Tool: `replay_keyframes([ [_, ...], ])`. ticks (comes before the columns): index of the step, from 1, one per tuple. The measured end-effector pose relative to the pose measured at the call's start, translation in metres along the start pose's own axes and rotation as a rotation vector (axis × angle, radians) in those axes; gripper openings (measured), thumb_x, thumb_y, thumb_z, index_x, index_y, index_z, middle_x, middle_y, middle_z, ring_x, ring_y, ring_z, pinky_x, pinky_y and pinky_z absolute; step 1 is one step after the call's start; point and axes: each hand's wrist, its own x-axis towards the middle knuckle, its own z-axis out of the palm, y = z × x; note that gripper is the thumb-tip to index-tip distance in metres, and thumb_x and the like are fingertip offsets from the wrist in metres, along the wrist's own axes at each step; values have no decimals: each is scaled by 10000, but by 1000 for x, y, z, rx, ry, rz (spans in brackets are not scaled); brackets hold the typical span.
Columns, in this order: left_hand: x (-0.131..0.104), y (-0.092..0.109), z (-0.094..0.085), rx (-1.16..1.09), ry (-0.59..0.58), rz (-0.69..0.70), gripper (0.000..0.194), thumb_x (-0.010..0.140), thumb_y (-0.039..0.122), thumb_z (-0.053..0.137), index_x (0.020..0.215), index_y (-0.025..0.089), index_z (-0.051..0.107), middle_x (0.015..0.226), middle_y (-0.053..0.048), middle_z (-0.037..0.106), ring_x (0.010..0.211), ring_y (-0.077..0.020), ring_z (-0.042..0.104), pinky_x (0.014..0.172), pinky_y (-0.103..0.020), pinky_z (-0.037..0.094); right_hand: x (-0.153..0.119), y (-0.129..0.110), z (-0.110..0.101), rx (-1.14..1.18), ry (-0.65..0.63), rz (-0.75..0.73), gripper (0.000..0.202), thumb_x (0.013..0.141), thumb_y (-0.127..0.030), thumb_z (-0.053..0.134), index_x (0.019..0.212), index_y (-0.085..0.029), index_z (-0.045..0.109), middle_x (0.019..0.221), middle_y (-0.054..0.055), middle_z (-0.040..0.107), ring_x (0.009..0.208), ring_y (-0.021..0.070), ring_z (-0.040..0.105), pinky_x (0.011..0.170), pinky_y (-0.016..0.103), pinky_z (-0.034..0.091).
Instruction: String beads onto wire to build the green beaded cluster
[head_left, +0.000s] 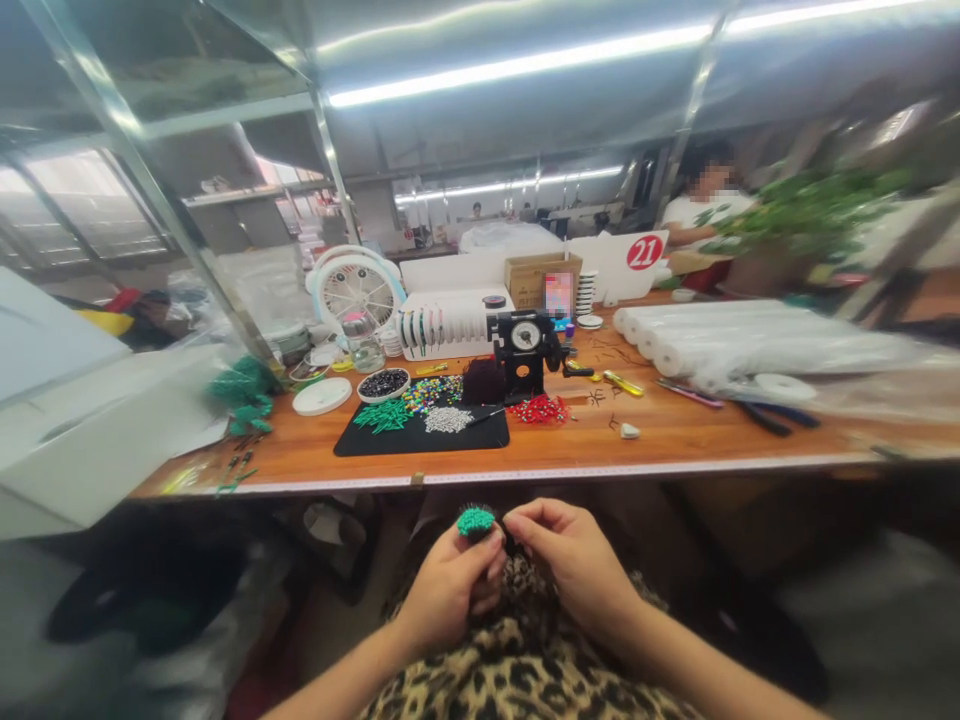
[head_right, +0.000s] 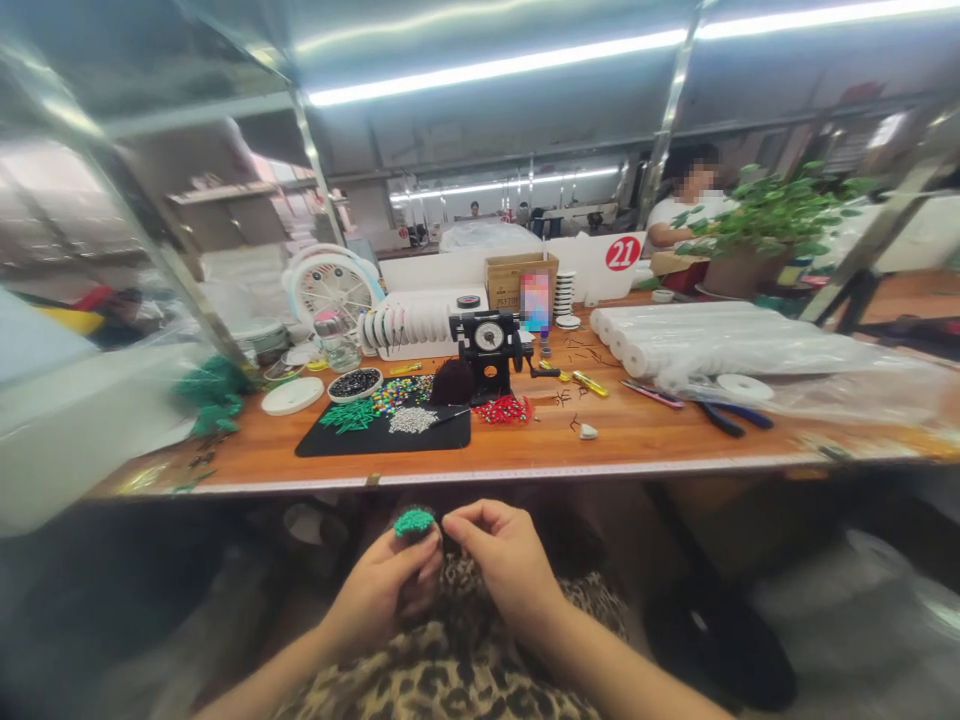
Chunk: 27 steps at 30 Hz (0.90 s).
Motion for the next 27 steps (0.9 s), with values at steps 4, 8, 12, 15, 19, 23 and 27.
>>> replay_keyframes([
  [4,-3,3,5,73,-89,-10,372,674,414,709,609,161,444,449,70,362,346,-31,227,334,-173,157,0,-2,3,-14,-87,27,278,673,-393,706,710,-125,644,619,40,658,561,154,589,605,282,461],
  [8,-4,2,4,96,-60,34,369,707,435,675,596,160,454,423,78,313,348,-38,211,339,-174,163,-1,-6,5,-52,-101,-9,269,704,-393,680,682,-132,619,597,35,656,555,156,595,611,286,475],
  [12,-1,-2,-2,100,-36,84,324,740,406,651,613,159,485,446,61,347,370,-56,261,356,-182,225,-4,-10,5,-165,-37,-84,251,706,-376,678,650,-134,643,606,30,656,589,146,578,619,259,460],
  [15,-1,-5,-6,84,-2,122,292,783,371,612,618,164,490,459,54,367,375,-65,297,368,-189,255,-8,-9,5,-113,-101,-29,233,716,-363,671,666,-136,661,613,21,645,566,121,549,592,236,432],
  [19,-2,-5,-6,54,33,123,290,802,356,590,616,171,468,441,62,344,369,-65,278,363,-187,227,-13,-4,4,-82,-143,97,231,702,-348,683,645,-129,640,469,-38,510,407,45,355,421,185,258],
  [23,-2,-3,-4,37,44,132,292,798,355,599,620,170,460,453,65,342,371,-59,267,364,-186,208,-12,-1,4,-47,-137,136,225,675,-325,702,619,-127,611,446,-59,444,405,34,293,411,191,177],
  [27,-2,-4,-5,51,46,152,297,806,369,586,624,174,454,450,70,324,372,-61,250,368,-196,202,-10,1,5,2,-135,166,240,647,-329,720,602,-130,595,438,-64,424,408,38,292,418,197,170],
])
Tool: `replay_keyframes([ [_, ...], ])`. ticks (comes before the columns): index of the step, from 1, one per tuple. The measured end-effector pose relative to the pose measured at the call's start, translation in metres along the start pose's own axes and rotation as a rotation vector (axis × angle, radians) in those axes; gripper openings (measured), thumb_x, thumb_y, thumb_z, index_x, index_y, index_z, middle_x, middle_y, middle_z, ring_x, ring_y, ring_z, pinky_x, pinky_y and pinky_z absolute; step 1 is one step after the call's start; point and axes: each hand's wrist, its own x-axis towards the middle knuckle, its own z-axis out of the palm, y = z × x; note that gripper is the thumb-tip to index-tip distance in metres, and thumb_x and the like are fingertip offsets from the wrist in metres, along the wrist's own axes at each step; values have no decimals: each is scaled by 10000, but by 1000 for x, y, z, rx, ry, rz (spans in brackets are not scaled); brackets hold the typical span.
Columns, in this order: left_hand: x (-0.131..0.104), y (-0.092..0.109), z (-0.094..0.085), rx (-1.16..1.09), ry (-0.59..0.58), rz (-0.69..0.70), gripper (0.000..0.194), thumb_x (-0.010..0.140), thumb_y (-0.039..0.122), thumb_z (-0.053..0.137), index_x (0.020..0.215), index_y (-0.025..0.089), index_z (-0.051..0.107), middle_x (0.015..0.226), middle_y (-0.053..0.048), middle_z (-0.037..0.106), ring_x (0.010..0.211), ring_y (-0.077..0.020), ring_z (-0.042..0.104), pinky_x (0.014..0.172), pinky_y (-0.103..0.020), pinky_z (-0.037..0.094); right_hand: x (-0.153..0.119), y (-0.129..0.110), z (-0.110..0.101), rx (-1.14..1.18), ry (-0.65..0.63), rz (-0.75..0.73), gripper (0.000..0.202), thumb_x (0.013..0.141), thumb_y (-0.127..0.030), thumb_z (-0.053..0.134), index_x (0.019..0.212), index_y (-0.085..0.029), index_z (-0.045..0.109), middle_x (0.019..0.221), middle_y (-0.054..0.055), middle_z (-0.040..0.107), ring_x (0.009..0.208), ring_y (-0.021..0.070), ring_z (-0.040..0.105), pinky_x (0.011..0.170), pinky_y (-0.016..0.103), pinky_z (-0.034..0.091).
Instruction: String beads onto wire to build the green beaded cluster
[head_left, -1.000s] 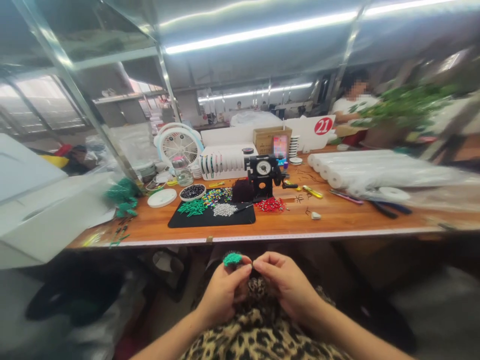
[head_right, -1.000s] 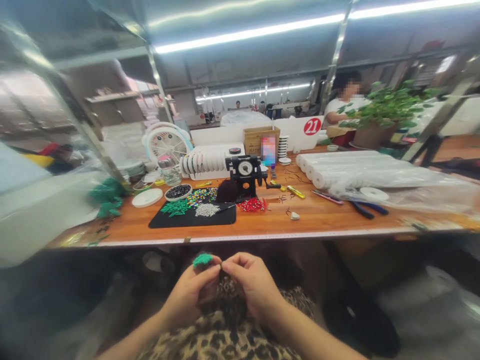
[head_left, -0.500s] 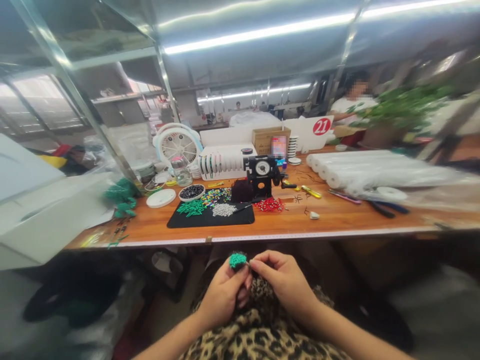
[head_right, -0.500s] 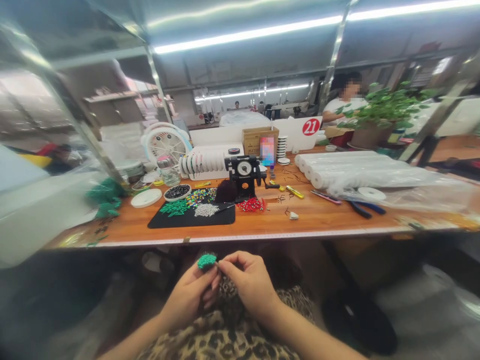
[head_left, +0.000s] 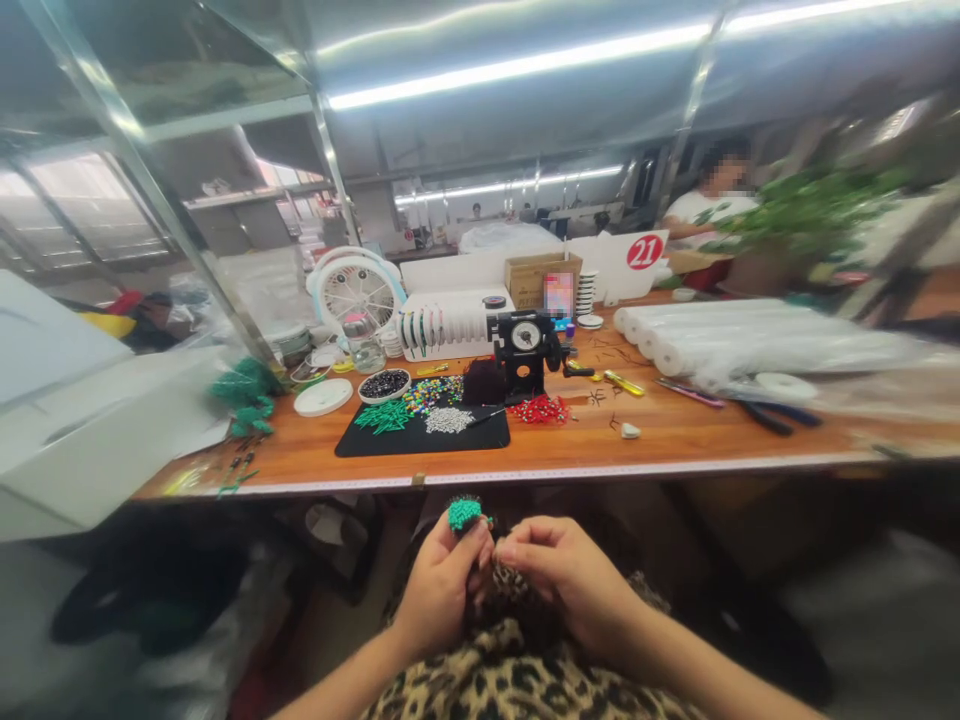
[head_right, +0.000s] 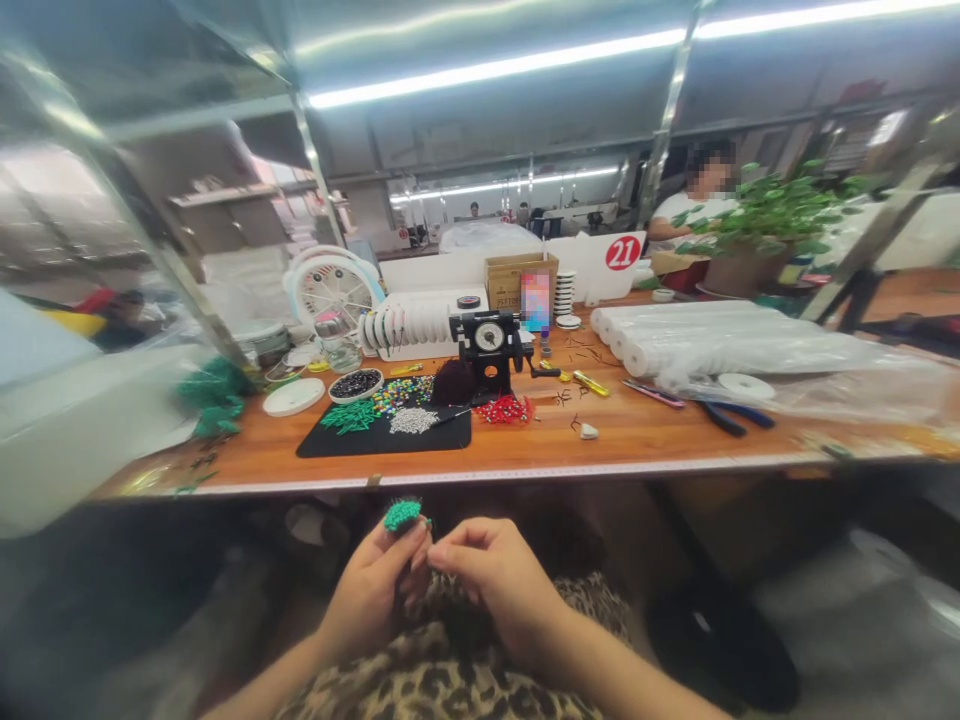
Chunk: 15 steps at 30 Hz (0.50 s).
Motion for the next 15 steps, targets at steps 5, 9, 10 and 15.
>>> replay_keyframes([
  [5,-1,1,1,65,33,10,312,749,396,652,644,179,454,457,69,361,379,-58,285,369,-185,218,2,-5,0,-43,27,-37,245,668,-359,702,618,-130,630,455,-42,497,402,45,325,413,193,219],
  [9,0,2,2,120,17,-7,350,697,445,687,671,186,454,469,71,406,352,-47,292,343,-176,218,4,-14,0,-268,107,-199,193,691,-336,677,648,-149,703,648,39,680,610,149,565,618,254,424],
  [10,0,2,2,135,10,-21,362,678,459,698,686,188,458,469,72,418,340,-45,288,333,-175,209,4,-16,-1,-314,113,-218,183,695,-328,669,659,-155,715,667,44,693,649,170,587,653,270,435],
  [15,1,0,-1,196,-2,-70,364,670,471,694,750,186,482,473,66,465,316,-50,315,310,-176,196,3,-14,-2,-481,111,-279,193,732,-286,612,613,-155,690,624,31,667,620,160,577,608,249,421],
])
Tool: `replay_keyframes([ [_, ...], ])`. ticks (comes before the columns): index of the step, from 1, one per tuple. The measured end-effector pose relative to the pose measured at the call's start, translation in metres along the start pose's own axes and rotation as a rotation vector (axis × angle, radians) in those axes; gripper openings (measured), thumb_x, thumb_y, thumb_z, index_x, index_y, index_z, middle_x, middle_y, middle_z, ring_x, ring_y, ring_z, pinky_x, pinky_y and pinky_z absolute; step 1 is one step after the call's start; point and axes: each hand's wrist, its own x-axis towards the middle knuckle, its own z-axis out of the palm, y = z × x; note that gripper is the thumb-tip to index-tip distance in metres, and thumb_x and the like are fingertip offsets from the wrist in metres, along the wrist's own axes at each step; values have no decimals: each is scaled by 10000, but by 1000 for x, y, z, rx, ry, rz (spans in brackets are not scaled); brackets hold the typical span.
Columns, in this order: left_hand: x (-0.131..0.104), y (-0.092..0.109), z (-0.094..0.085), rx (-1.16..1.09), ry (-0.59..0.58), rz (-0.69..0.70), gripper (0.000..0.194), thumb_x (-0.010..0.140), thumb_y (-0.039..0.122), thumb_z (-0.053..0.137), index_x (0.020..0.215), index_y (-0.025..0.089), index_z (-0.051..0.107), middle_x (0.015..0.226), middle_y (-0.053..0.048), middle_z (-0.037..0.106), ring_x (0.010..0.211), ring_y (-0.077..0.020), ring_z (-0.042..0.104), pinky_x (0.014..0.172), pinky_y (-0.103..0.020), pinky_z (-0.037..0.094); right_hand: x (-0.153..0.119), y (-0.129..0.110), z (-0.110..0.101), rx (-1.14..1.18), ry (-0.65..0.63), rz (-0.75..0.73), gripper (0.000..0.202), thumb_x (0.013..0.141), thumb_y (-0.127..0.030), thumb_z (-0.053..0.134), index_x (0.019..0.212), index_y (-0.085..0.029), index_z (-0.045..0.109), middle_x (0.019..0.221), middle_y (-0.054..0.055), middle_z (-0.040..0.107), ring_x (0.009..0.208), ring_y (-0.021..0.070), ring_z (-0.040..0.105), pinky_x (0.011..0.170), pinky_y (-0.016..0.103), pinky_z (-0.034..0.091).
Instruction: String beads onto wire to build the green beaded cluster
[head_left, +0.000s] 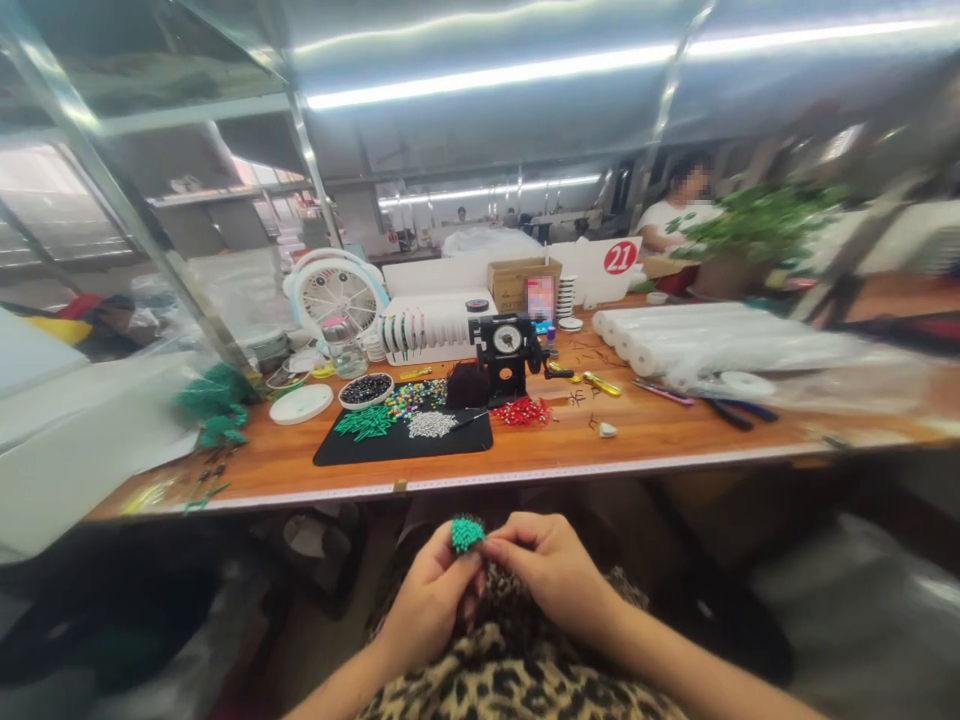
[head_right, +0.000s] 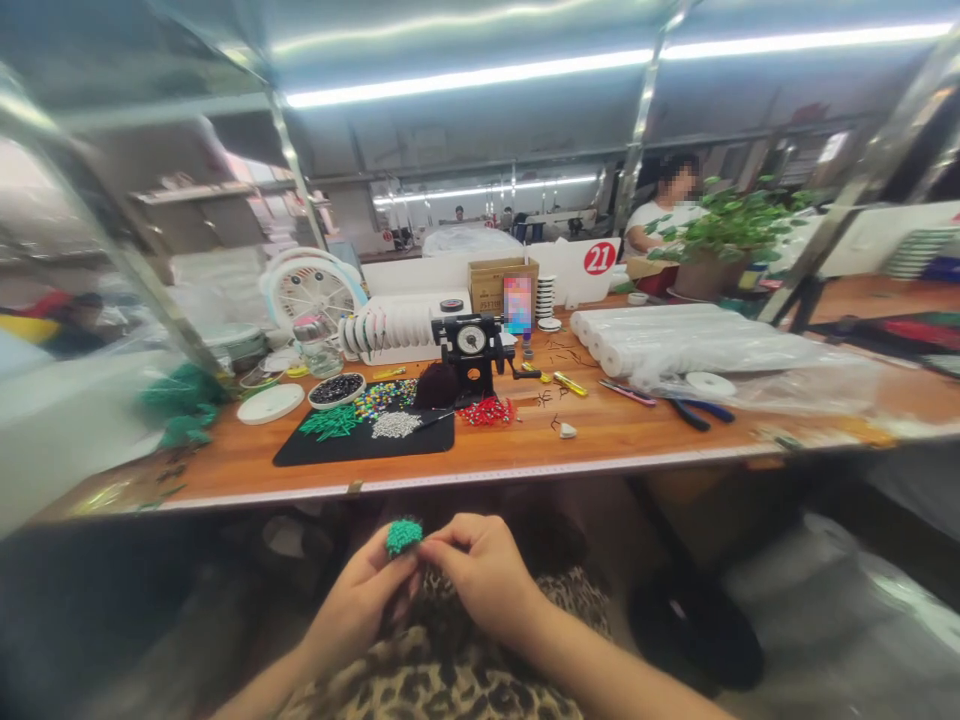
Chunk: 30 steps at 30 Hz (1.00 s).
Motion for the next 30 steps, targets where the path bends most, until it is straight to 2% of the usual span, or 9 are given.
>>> replay_keyframes([
  [3,0,0,1,-42,24,1,345,681,439,689,726,184,462,461,79,423,332,-44,298,323,-165,197,-2,4,2,-173,11,-56,171,731,-231,573,587,-152,619,607,13,618,597,134,533,579,228,389],
  [7,0,5,5,-185,93,-14,397,627,430,739,702,192,430,428,112,318,332,-33,211,330,-158,148,-3,3,3,-269,-97,-91,133,698,-170,539,566,-158,540,588,-10,556,582,113,481,556,213,343],
  [11,0,9,7,-332,278,167,369,663,361,734,653,193,405,462,101,317,368,-49,266,353,-163,223,-6,-2,-3,-137,-179,-117,155,675,-173,548,533,-164,488,548,-29,492,563,102,438,545,208,325],
  [13,1,9,4,-353,319,221,320,668,338,737,670,184,457,522,74,407,439,-66,372,410,-169,318,-7,-3,-7,18,-216,-93,195,675,-213,570,512,-164,476,518,-36,459,532,94,405,526,209,315],
  [17,0,4,0,-242,161,127,261,672,330,742,801,152,602,791,-32,600,737,-141,539,638,-220,437,-3,-3,-9,206,-31,22,222,720,-313,598,570,-153,561,534,-19,512,530,99,428,534,218,340],
  [20,-1,5,0,-98,-6,109,220,729,348,690,796,151,619,756,-39,608,741,-151,533,679,-234,426,3,-5,-4,203,-10,28,238,739,-345,614,624,-137,624,594,18,604,584,123,507,601,238,395],
  [25,-2,7,1,53,-59,87,271,729,387,681,837,156,589,674,-27,598,595,-130,513,552,-221,415,6,-8,1,221,-51,32,244,753,-353,610,635,-140,608,480,-3,571,469,113,503,516,231,405],
  [28,-1,5,2,51,-49,53,308,710,417,688,827,165,555,632,-12,584,440,-99,447,399,-203,331,6,-6,3,186,-9,50,238,743,-359,620,660,-136,629,460,-6,564,429,109,496,458,216,385],
  [30,0,3,3,-6,-48,39,310,699,414,698,810,169,544,623,-8,573,446,-109,468,405,-209,338,7,-4,4,194,-14,75,242,739,-371,623,675,-137,629,452,-9,561,398,104,484,423,209,372],
])
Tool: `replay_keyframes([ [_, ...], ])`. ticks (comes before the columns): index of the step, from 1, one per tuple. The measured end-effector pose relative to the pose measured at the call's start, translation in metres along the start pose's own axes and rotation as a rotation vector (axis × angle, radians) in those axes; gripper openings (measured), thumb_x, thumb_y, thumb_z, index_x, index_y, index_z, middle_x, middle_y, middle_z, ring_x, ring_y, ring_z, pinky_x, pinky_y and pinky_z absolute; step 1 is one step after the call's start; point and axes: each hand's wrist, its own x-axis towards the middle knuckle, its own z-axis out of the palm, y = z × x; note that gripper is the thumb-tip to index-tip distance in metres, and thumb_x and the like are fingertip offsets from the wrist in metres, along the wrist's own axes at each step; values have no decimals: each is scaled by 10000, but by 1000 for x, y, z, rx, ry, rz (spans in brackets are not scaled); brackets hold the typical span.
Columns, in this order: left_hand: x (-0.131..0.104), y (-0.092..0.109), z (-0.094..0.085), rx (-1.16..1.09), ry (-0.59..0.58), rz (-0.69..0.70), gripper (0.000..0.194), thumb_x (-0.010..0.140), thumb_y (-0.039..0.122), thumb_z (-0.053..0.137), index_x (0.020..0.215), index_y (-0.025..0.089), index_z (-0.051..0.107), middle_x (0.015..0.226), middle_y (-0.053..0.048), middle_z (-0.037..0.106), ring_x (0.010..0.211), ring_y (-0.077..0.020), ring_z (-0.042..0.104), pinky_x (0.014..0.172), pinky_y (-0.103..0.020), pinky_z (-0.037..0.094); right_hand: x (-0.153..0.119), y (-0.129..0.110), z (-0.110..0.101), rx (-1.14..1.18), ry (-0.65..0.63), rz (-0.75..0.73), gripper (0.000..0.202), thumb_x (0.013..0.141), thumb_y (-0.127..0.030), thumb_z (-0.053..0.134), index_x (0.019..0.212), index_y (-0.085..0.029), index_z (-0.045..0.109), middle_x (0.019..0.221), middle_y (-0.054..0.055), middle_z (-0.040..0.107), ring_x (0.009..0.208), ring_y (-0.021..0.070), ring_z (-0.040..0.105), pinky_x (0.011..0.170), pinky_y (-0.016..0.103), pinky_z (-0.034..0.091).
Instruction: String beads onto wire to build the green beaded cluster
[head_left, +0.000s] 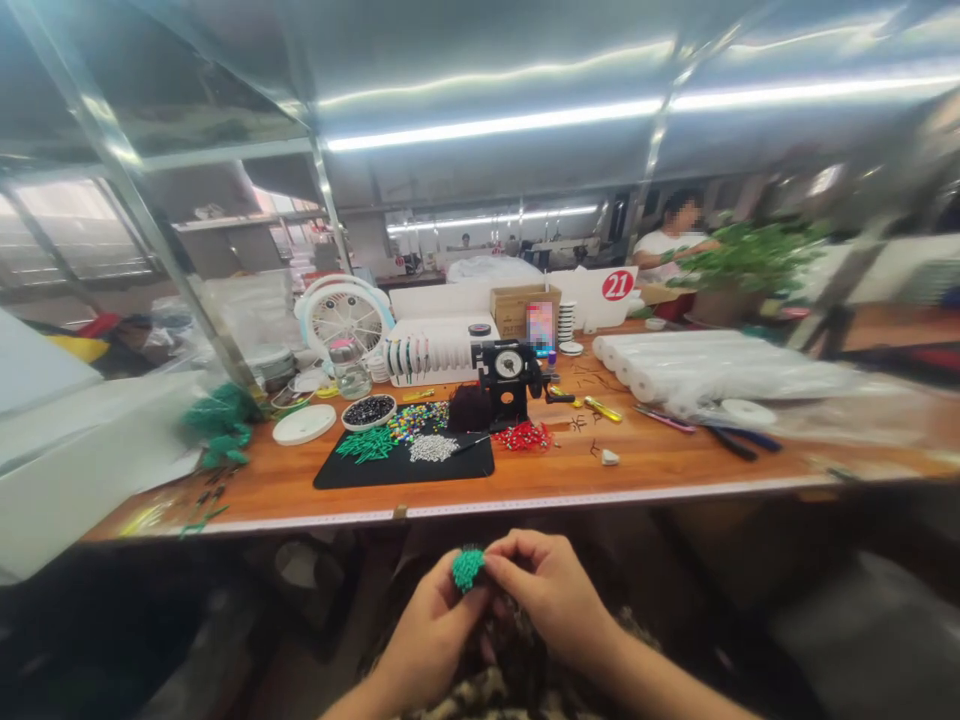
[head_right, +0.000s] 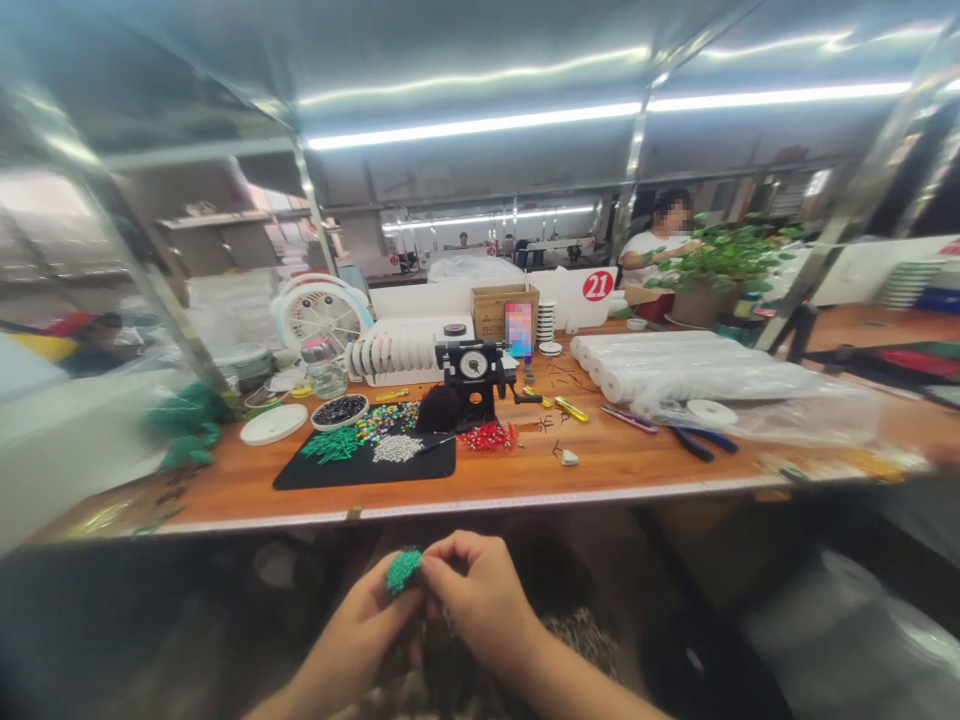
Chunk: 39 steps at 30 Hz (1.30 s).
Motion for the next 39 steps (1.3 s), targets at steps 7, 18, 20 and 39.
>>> replay_keyframes([
  [7,-2,2,-2,22,66,72,320,731,428,665,626,163,518,575,-11,540,555,-131,485,537,-231,391,-1,3,3,-15,0,-102,247,767,-349,601,651,-130,602,537,27,617,499,139,569,506,233,444],
  [18,2,-5,-3,-143,156,67,295,668,390,719,724,167,533,456,34,474,423,-124,456,450,-237,376,5,30,-1,404,-47,105,224,675,-320,712,670,-126,600,523,-24,553,487,83,495,517,206,380],
  [20,4,-9,-4,-174,173,70,296,675,392,712,708,170,519,449,40,454,405,-115,432,420,-226,361,5,32,-1,399,-67,96,246,676,-338,719,715,-109,636,615,30,632,568,123,566,585,243,424],
  [39,5,-5,-5,-390,-25,-131,336,631,287,725,507,158,441,360,66,340,296,-57,312,300,-165,224,4,28,-7,663,-548,293,143,622,-181,702,655,-105,586,705,100,695,697,231,666,784,403,431],
])
